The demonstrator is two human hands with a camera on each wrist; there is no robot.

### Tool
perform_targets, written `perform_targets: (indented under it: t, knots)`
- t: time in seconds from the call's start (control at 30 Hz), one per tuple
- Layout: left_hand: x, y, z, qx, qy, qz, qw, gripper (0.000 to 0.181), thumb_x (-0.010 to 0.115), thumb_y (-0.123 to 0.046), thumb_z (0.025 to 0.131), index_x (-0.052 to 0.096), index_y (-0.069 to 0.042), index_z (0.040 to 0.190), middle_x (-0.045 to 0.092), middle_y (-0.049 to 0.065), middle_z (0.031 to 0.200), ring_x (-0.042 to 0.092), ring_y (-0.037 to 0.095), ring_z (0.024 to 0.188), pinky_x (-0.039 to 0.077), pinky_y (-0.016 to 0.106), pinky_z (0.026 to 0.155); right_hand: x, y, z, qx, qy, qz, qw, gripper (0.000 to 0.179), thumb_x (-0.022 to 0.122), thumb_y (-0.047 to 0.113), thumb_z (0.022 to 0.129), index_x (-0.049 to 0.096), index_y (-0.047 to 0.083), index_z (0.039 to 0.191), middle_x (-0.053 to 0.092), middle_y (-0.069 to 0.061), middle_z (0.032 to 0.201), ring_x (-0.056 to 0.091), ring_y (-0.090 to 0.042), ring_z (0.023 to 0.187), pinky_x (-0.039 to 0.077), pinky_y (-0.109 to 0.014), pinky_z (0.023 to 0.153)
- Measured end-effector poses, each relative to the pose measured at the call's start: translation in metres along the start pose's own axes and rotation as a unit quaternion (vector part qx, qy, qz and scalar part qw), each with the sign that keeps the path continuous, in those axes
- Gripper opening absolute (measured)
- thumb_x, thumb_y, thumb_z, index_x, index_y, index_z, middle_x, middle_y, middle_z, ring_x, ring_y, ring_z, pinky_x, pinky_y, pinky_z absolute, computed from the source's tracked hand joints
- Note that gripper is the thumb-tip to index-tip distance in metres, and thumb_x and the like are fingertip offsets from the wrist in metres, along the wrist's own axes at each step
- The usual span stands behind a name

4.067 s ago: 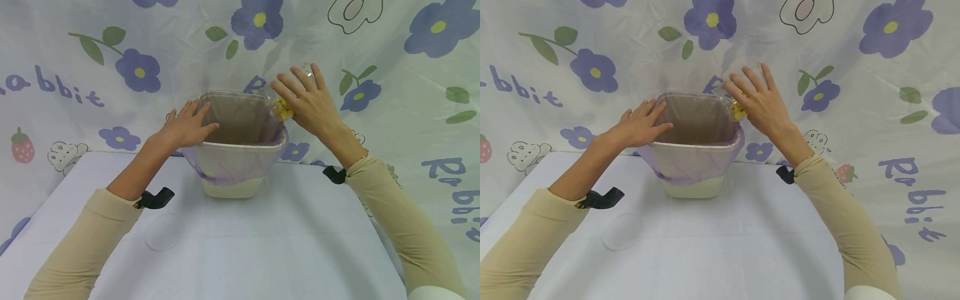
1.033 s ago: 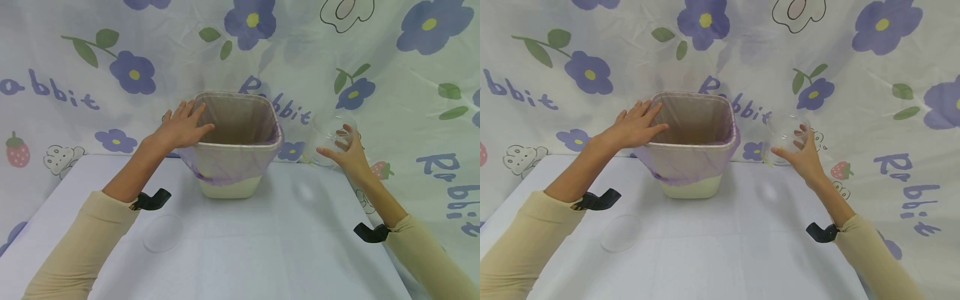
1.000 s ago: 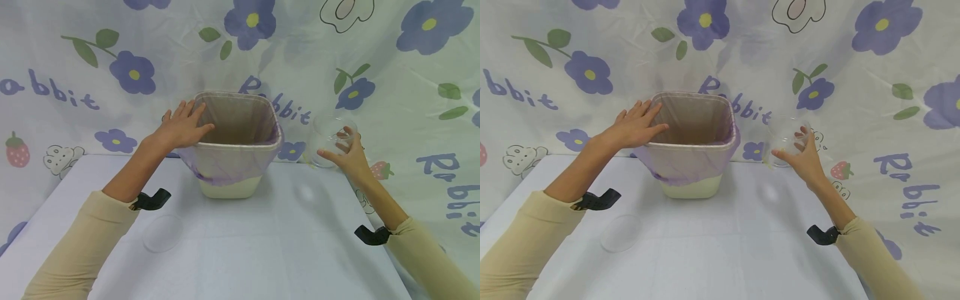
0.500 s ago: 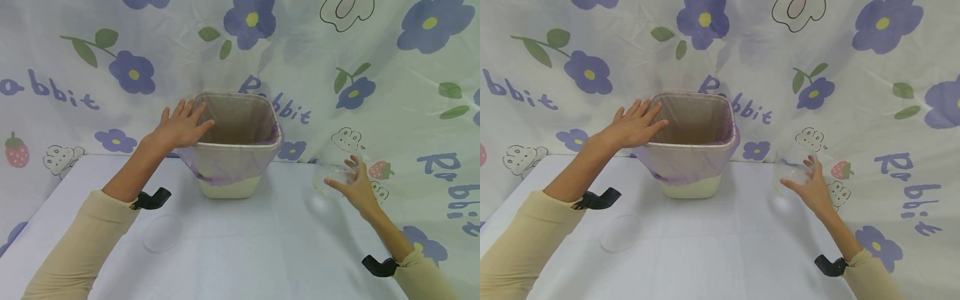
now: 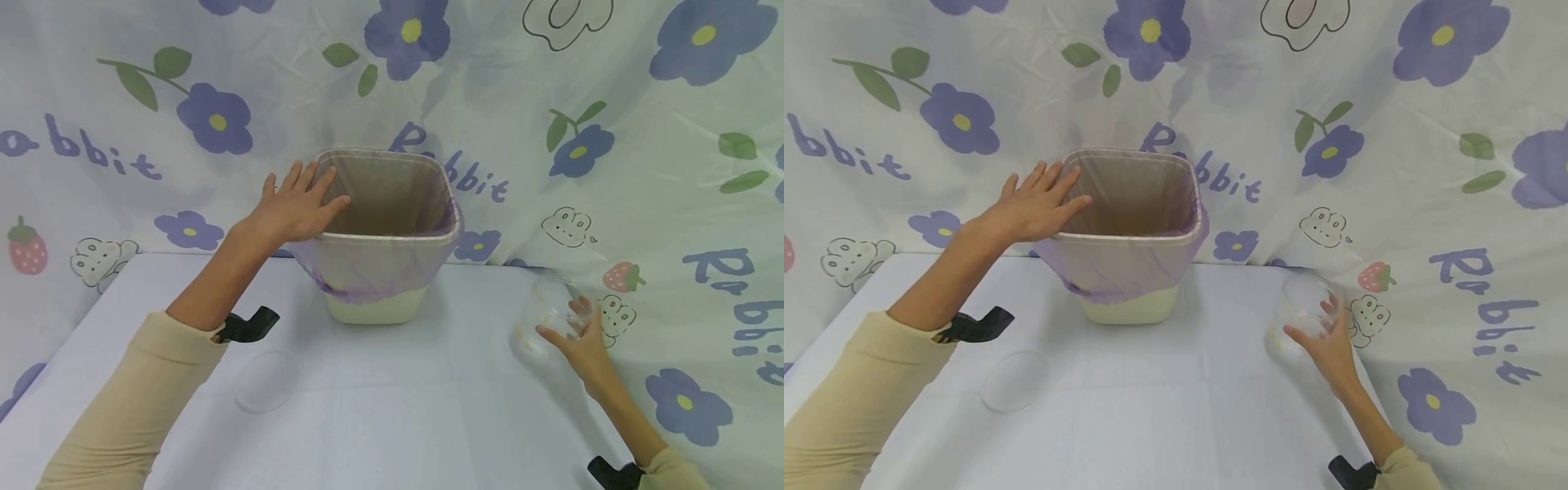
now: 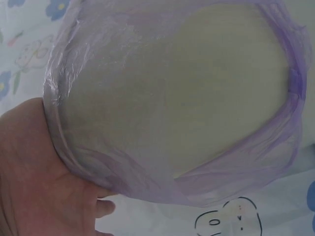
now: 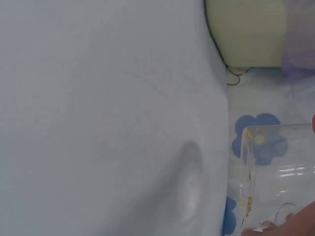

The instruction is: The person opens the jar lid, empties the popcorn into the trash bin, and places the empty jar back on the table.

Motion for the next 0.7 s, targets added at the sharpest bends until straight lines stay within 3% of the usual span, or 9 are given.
perform_targets:
  t: [0.33, 0.53, 0.7]
  knots:
    - [0.001, 0.0, 0.001, -0.002, 0.0, 0.001, 1.0, 0.076, 0.018, -0.058, 0.105, -0.007, -0.013, 0.16, -0.016, 0.02, 0.163, -0.02, 0.037, 0.147, -0.016, 0.063, 0.11, 0.008, -0.044, -0.013, 0.011, -0.002, 0.011, 0.9999, 0.113, 0.08, 0.013, 0.086, -0.007, 0.013, 0.158, 0.011, -0.019, 0.163, 0.019, -0.045, 0.144, 0.025, -0.062, 0.11]
    - [0.002, 0.0, 0.002, -0.001, 0.004, 0.001, 1.0, 0.076, 0.018, -0.059, 0.105, -0.008, -0.013, 0.16, -0.017, 0.02, 0.163, -0.021, 0.037, 0.147, -0.016, 0.064, 0.11, 0.01, -0.055, -0.023, 0.005, 0.005, 0.016, 0.9999, 0.115, 0.08, 0.01, 0.086, -0.009, 0.017, 0.158, 0.008, -0.019, 0.163, 0.017, -0.046, 0.145, 0.021, -0.064, 0.111]
    - [0.002, 0.0, 0.001, 0.003, 0.004, -0.002, 1.0, 0.077, 0.018, -0.059, 0.104, -0.008, -0.012, 0.16, -0.017, 0.021, 0.162, -0.022, 0.038, 0.146, -0.017, 0.064, 0.109, 0.008, -0.062, -0.033, 0.023, 0.021, 0.012, 0.9994, 0.114, 0.079, 0.009, 0.087, -0.01, 0.017, 0.158, 0.003, -0.018, 0.164, 0.016, -0.049, 0.144, 0.021, -0.068, 0.108]
Point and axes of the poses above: each hand's wrist, its own z-axis towards the middle knuckle, its own x-axis out of the palm, y = z × x, the point moved 10 cm from there along z, towards the middle knuckle
